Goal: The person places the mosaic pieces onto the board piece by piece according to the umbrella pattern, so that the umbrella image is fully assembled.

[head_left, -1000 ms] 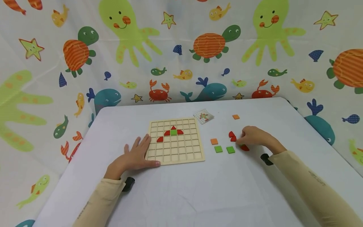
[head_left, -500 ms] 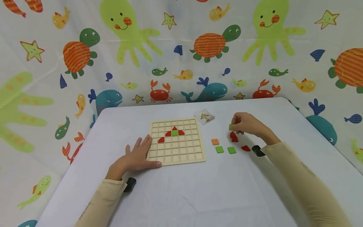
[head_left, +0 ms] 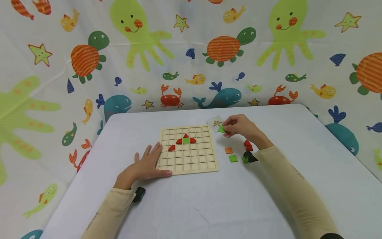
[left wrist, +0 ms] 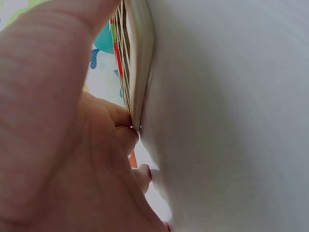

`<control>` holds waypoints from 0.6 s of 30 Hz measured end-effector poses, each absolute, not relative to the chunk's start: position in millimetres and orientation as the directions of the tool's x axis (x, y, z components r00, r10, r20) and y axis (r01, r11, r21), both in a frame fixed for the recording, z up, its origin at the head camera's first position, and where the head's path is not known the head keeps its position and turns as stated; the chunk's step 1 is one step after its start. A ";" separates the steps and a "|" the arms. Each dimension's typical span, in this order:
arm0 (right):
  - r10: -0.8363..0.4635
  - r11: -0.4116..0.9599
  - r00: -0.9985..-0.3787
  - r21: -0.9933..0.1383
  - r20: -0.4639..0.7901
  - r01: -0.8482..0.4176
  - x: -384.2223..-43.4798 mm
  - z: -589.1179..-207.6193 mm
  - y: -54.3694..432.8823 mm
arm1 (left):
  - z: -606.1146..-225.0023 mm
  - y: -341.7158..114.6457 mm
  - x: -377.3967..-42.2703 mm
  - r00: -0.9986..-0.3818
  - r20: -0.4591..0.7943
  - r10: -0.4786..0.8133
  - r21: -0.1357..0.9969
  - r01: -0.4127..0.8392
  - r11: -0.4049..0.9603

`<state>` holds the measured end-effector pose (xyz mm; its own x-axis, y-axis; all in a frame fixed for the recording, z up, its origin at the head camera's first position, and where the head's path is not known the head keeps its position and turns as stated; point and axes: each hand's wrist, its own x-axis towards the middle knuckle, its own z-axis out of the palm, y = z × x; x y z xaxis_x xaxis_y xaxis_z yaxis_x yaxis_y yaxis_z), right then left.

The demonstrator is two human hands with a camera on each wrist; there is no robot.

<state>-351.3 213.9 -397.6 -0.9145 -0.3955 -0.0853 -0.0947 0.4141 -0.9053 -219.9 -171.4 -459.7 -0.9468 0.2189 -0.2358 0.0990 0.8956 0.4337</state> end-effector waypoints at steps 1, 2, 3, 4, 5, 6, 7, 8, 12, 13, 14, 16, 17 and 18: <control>-0.400 0.390 -0.913 -0.917 -0.083 -0.087 -351.2 -398.1 209.1 | -459.7 -171.3 -219.4 -0.948 -0.234 0.217 0.433 0.098 0.896; -0.409 0.369 -0.909 -0.925 -0.078 -0.087 -351.0 -398.9 204.5 | -459.9 -171.4 -219.2 -0.949 -0.231 0.216 0.433 0.099 0.896; -0.416 0.348 -0.907 -0.934 -0.072 -0.085 -350.8 -399.7 199.9 | -460.2 -171.3 -219.0 -0.949 -0.230 0.215 0.433 0.097 0.896; -0.426 0.330 -0.903 -0.940 -0.064 -0.089 -350.2 -399.9 195.7 | -460.5 -171.1 -219.3 -0.949 -0.230 0.214 0.433 0.097 0.896; -0.431 0.317 -0.901 -0.944 -0.056 -0.092 -349.9 -400.5 191.8 | -460.6 -171.0 -219.6 -0.949 -0.230 0.215 0.432 0.098 0.897; -0.439 0.308 -0.897 -0.946 -0.048 -0.100 -349.3 -400.6 188.0 | -460.8 -171.1 -219.9 -0.949 -0.229 0.214 0.431 0.098 0.897; -0.445 0.295 -0.895 -0.950 -0.037 -0.107 -348.7 -400.7 184.3 | -461.2 -171.3 -220.3 -0.950 -0.230 0.214 0.429 0.099 0.898; -0.452 0.283 -0.892 -0.952 -0.028 -0.114 -348.7 -400.8 180.6 | -461.7 -171.6 -220.6 -0.950 -0.228 0.215 0.429 0.101 0.897; -0.467 0.239 -0.884 -0.962 0.001 -0.128 -347.1 -399.1 165.8 | -463.6 -173.1 -222.5 -0.950 -0.225 0.217 0.426 0.104 0.899; -0.471 0.232 -0.882 -0.964 0.004 -0.129 -346.6 -398.7 161.9 | -463.9 -173.4 -222.7 -0.950 -0.224 0.216 0.425 0.104 0.899; -0.476 0.228 -0.879 -0.964 0.011 -0.135 -345.9 -398.2 158.0 | -463.9 -173.3 -222.5 -0.951 -0.222 0.216 0.426 0.104 0.899; -0.486 0.217 -0.874 -0.966 0.021 -0.144 -344.0 -397.2 149.7 | -463.3 -172.6 -221.8 -0.951 -0.224 0.213 0.426 0.101 0.899; -0.491 0.212 -0.871 -0.966 0.025 -0.147 -342.7 -396.3 146.0 | -463.1 -172.1 -221.3 -0.951 -0.226 0.212 0.425 0.100 0.899; -0.495 0.205 -0.869 -0.968 0.027 -0.147 -341.6 -395.6 142.4 | -462.7 -171.4 -220.9 -0.950 -0.228 0.212 0.426 0.099 0.899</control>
